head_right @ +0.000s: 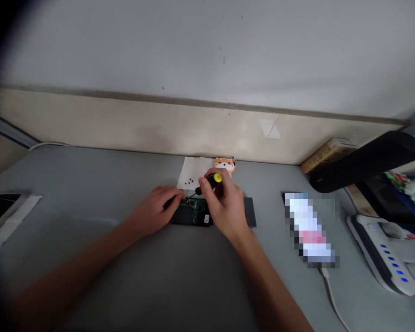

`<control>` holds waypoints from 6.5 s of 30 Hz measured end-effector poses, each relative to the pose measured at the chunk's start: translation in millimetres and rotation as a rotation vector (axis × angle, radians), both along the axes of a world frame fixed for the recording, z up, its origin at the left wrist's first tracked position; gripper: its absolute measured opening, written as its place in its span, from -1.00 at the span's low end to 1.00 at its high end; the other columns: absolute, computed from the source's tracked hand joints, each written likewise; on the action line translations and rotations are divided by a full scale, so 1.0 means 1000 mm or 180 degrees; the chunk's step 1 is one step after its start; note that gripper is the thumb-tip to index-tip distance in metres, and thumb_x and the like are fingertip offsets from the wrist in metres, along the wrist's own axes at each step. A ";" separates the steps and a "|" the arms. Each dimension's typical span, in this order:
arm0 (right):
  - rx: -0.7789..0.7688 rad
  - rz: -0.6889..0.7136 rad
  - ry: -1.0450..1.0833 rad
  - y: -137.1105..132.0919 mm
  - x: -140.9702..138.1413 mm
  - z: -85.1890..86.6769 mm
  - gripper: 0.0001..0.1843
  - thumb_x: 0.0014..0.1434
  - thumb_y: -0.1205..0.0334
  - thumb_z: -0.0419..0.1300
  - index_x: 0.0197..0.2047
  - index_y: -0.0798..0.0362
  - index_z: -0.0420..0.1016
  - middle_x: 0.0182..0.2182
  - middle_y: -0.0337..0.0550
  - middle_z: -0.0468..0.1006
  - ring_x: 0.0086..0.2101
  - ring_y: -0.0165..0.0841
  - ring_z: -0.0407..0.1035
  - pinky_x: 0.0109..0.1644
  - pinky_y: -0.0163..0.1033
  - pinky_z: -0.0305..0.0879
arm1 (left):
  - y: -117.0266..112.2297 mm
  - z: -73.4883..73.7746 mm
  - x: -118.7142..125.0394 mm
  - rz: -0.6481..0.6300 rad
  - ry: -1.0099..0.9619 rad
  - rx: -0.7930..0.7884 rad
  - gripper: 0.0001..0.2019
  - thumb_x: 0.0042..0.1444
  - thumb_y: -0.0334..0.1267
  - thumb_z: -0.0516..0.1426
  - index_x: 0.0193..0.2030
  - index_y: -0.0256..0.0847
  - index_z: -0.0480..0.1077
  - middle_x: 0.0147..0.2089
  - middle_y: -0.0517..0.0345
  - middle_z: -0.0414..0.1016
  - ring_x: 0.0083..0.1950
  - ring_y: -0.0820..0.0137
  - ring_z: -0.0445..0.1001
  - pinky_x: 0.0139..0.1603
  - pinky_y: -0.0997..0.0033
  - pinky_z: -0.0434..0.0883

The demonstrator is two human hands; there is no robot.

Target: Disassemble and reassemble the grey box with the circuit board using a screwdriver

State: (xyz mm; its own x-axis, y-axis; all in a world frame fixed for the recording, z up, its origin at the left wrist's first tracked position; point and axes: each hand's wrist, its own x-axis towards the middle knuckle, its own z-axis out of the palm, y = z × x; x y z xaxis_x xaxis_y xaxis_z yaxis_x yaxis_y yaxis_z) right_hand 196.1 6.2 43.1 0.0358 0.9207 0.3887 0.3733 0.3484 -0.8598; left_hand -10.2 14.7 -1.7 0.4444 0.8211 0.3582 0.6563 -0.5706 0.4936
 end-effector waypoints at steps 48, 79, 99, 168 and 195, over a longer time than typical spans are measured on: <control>0.1104 -0.0473 -0.0900 0.015 -0.031 0.000 -0.80 0.35 0.10 0.11 -0.29 -0.06 0.20 -0.62 -0.41 0.36 -0.64 -0.48 0.27 -0.53 -0.39 0.11 | 0.002 -0.003 -0.001 -0.0125 -0.0063 0.0088 -0.73 0.44 -0.28 -0.05 -0.15 -0.18 0.47 -0.20 0.04 0.63 -0.13 0.25 0.58 -0.03 0.17 0.50; 0.1033 -0.0303 -0.0795 0.013 -0.030 0.000 -0.79 0.34 0.07 0.11 -0.30 -0.05 0.23 -0.60 -0.39 0.38 -0.63 -0.49 0.25 -0.52 -0.37 0.11 | 0.002 -0.002 -0.001 -0.0160 0.0005 -0.0008 -0.74 0.44 -0.29 -0.04 -0.15 -0.21 0.46 -0.20 0.01 0.62 -0.12 0.21 0.57 -0.01 0.13 0.48; 0.0170 0.0582 0.1590 0.022 -0.045 -0.001 -0.77 0.32 0.02 0.21 -0.24 -0.06 0.29 -0.51 -0.40 0.37 -0.52 -0.47 0.32 -0.38 -0.29 0.32 | 0.002 -0.002 -0.002 -0.0140 -0.0027 -0.0018 -0.72 0.44 -0.25 -0.06 -0.16 -0.17 0.47 -0.21 0.05 0.63 -0.13 0.24 0.57 -0.03 0.16 0.48; -0.0328 0.0895 0.2604 0.019 -0.041 0.007 -0.61 0.25 -0.22 0.22 -0.30 -0.05 0.41 -0.39 -0.27 0.36 -0.39 -0.44 0.34 -0.31 -0.25 0.32 | 0.002 -0.001 -0.002 -0.0210 -0.0055 0.0099 -0.72 0.45 -0.27 -0.06 -0.15 -0.20 0.46 -0.21 0.05 0.62 -0.14 0.25 0.57 -0.02 0.18 0.48; -0.0314 0.0831 0.2469 0.020 -0.041 0.004 -0.56 0.25 -0.29 0.18 -0.25 -0.05 0.42 -0.40 -0.30 0.38 -0.40 -0.46 0.35 -0.25 -0.25 0.32 | 0.008 0.006 -0.014 -0.0532 0.0359 0.0150 -0.67 0.46 -0.24 -0.10 -0.02 -0.18 0.50 -0.13 0.03 0.61 -0.09 0.26 0.56 0.01 0.21 0.48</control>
State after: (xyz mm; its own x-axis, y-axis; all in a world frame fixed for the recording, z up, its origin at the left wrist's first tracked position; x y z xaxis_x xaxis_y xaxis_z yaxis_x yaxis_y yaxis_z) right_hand 155.2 26.6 47.2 0.0409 0.9652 0.2584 -0.4220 0.2511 -0.8712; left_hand -24.1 22.8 4.0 0.6125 0.7161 0.3347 0.6002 -0.6969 0.3926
